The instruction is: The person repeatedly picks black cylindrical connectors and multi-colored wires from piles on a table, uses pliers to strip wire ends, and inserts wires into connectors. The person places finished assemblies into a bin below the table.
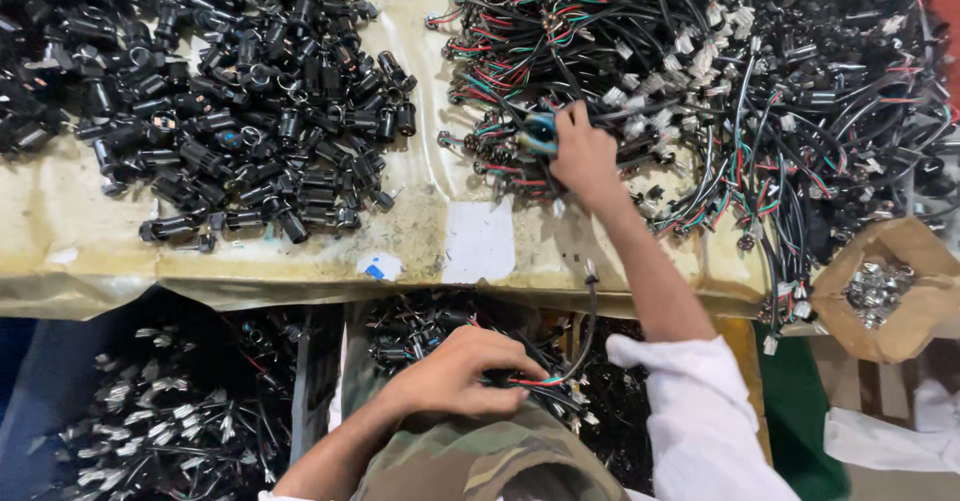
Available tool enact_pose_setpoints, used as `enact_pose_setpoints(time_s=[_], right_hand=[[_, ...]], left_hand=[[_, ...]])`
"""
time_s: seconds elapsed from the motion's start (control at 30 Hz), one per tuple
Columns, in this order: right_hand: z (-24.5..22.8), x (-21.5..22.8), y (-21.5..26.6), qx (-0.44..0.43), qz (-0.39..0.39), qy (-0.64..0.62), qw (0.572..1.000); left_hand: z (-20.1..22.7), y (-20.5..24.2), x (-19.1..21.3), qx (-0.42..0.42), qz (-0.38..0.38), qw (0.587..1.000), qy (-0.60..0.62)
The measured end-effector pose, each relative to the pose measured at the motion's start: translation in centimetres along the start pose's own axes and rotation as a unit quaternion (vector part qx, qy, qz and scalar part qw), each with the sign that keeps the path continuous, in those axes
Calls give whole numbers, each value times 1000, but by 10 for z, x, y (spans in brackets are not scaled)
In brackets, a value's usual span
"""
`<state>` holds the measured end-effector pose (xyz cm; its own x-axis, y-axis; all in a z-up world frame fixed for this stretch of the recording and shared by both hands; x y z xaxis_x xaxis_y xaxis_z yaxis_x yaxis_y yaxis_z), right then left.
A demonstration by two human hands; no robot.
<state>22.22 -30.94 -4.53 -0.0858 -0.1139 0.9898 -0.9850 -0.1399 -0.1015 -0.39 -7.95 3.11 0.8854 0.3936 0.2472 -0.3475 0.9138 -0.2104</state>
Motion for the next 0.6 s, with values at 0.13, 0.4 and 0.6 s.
enact_pose_setpoints(time_s=[0.13,0.4,0.6], right_hand=[[-12,-1,45,-39,8,-46,998],[-18,24,60,-47,59,-115,990],[-45,59,104,-5,158,-304,940]], left_hand=[[5,3,-3,-28,-46,993,100],[-7,28,-8,-5,-92,988,128],[-45,48,-24,154,-101,951,-249]])
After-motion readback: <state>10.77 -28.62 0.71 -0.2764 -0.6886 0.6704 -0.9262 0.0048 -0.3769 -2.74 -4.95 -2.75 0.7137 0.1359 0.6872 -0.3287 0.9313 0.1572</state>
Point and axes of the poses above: each hand's wrist, its own y-axis away from the middle knuckle, its own x-axis out of the back of the hand, z = x × y, the point moved 7 cm from there along -y, towards the middle knuckle, and after that the axes turned 8 degrees about -z, right-handed, at the moved point
